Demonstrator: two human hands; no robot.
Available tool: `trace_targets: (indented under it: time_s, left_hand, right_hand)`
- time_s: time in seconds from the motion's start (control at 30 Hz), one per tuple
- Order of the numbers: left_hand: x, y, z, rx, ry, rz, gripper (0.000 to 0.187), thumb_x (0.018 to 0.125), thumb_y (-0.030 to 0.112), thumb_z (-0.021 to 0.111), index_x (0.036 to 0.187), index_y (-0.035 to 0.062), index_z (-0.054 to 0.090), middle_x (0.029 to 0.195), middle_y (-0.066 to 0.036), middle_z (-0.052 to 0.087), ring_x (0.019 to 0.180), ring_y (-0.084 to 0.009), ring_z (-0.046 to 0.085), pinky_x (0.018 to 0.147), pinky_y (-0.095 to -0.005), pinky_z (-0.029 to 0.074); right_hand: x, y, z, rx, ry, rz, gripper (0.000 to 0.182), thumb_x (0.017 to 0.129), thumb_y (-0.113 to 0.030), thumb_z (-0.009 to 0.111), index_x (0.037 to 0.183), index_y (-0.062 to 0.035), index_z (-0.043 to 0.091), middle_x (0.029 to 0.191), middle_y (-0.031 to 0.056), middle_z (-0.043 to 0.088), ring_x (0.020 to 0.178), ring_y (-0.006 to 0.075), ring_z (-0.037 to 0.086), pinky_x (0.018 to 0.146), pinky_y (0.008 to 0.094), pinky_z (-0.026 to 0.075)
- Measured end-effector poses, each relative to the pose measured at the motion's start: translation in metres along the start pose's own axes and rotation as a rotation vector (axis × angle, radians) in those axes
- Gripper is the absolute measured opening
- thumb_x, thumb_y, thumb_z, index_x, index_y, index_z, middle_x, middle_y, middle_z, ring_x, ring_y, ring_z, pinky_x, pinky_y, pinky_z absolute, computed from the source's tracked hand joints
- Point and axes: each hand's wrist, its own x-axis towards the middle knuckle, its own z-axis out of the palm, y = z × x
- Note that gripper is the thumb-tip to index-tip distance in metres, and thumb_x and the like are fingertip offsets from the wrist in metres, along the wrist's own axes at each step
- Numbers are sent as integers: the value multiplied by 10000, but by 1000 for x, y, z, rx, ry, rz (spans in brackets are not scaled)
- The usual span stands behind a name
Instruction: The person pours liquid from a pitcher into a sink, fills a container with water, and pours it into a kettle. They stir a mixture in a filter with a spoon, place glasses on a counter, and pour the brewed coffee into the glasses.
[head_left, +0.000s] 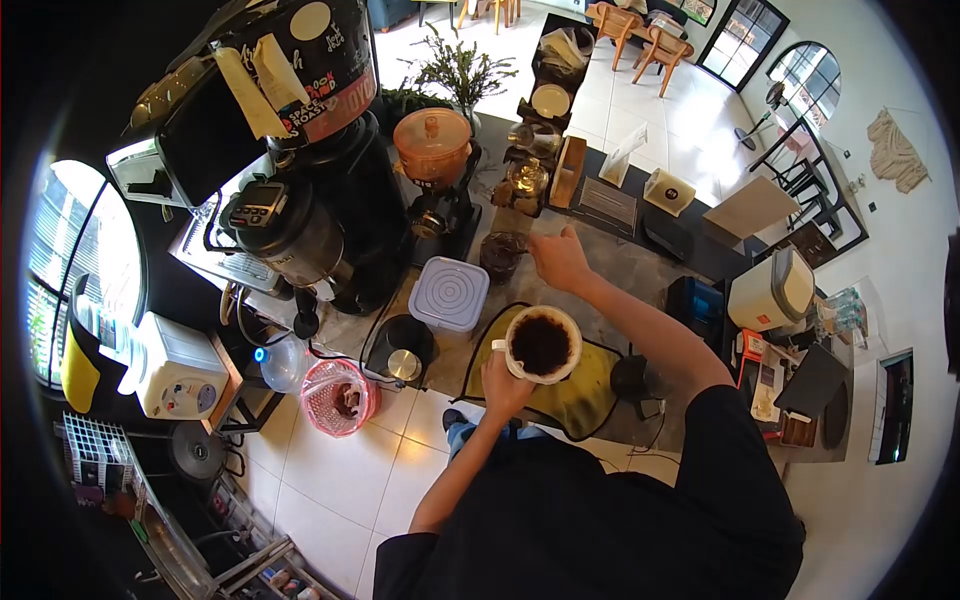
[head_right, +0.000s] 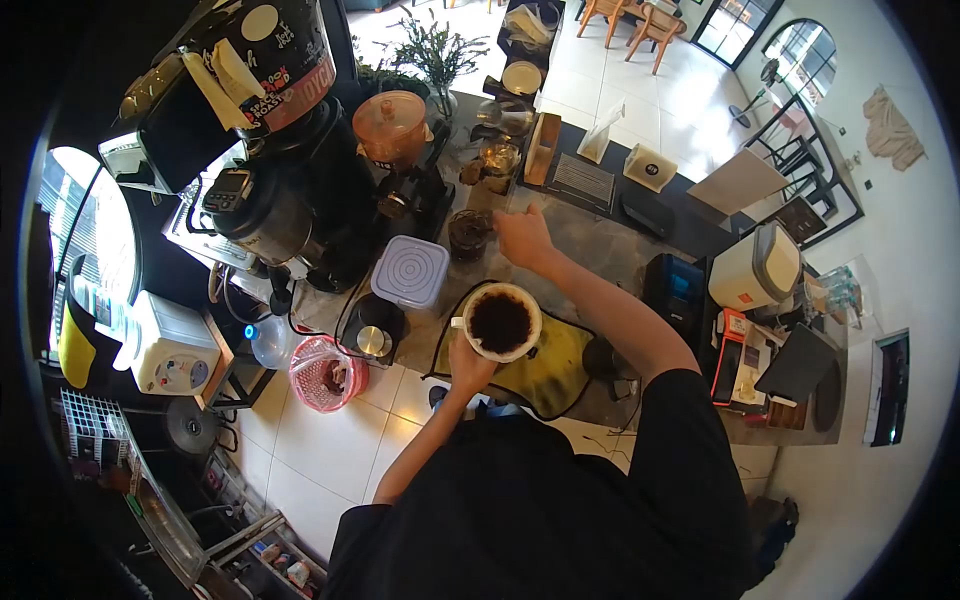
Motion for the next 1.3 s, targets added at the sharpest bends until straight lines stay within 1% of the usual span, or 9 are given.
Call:
trace_targets:
  time_s: [0.3, 0.53, 0.6, 0.63, 0.7, 0.8, 0.9, 1.23, 1.3]
  left_hand:
    - [-2, -4, 1, 10, -12, -30, 408, 708, 229, 799, 994, 28, 588, 911, -201, 647, 889, -455, 602, 758, -542, 454]
    - [-3, 0, 1, 34, 3, -55, 409, 717, 222, 796, 1015, 38, 584, 945, -184, 647, 917, -437, 601, 783, -525, 441]
    - [-3, -2, 1, 34, -13, -53, 407, 725, 225, 790, 1022, 42, 581, 949, -179, 648, 925, -431, 600, 796, -517, 435]
    - [-4, -3, 1, 34, -15, -57, 407, 725, 225, 790, 1022, 42, 581, 949, -179, 648, 925, -431, 600, 796, -517, 435]
    - [-3, -3, 2, 37, -24, -68, 415, 728, 239, 786, 1029, 42, 580, 945, -177, 647, 925, -429, 601, 801, -520, 433]
    - [-3, -3, 1, 61, -43, -73, 422, 730, 254, 785, 1036, 46, 581, 948, -177, 649, 927, -428, 602, 804, -519, 433]
    - [-2, -1, 0, 31, -34, -51, 424, 731, 258, 784, 1039, 48, 582, 955, -177, 651, 932, -427, 603, 807, -514, 436]
    - [-2, 2, 0, 37, -30, -72, 432, 724, 244, 783, 1052, 46, 584, 973, -174, 651, 943, -421, 605, 818, -513, 441]
    - [-2, 4, -1, 24, -40, -81, 432, 722, 235, 784, 1054, 44, 585, 977, -173, 649, 949, -419, 605, 814, -510, 445]
  right_hand:
    - [0, 9, 9, 80, 64, 52, 128, 933, -170, 534, 939, -119, 652, 761, 106, 677, 748, 319, 645, 782, 425, 356]
    - [-2, 12, 4, 119, 52, 81, 122, 918, -178, 553, 926, -117, 658, 777, 88, 685, 785, 320, 646, 788, 441, 355]
    - [-3, 11, -2, 158, 35, 98, 168, 937, -171, 535, 973, -94, 680, 807, 134, 696, 780, 333, 650, 827, 454, 359]
    - [-5, 9, -3, 159, 32, 100, 168, 937, -171, 535, 973, -94, 680, 807, 134, 696, 780, 333, 650, 827, 454, 359]
    - [-7, 8, -5, 191, 117, 88, 122, 936, -172, 539, 914, -108, 642, 769, 94, 676, 765, 314, 629, 770, 424, 330]
    - [-9, 9, -9, 200, 92, 85, 146, 966, -171, 523, 974, -106, 654, 770, 115, 681, 740, 318, 629, 809, 421, 339]
    - [-11, 9, -8, 224, 177, 63, 139, 977, -179, 520, 963, -108, 638, 745, 111, 669, 719, 313, 622, 811, 419, 336]
    - [-12, 2, -13, 113, 149, 6, 103, 981, -170, 516, 984, -99, 591, 720, 112, 661, 680, 311, 623, 812, 424, 331]
    - [-13, 1, -14, 95, 180, -77, 79, 974, -156, 525, 966, -95, 574, 697, 115, 650, 676, 310, 623, 818, 422, 327]
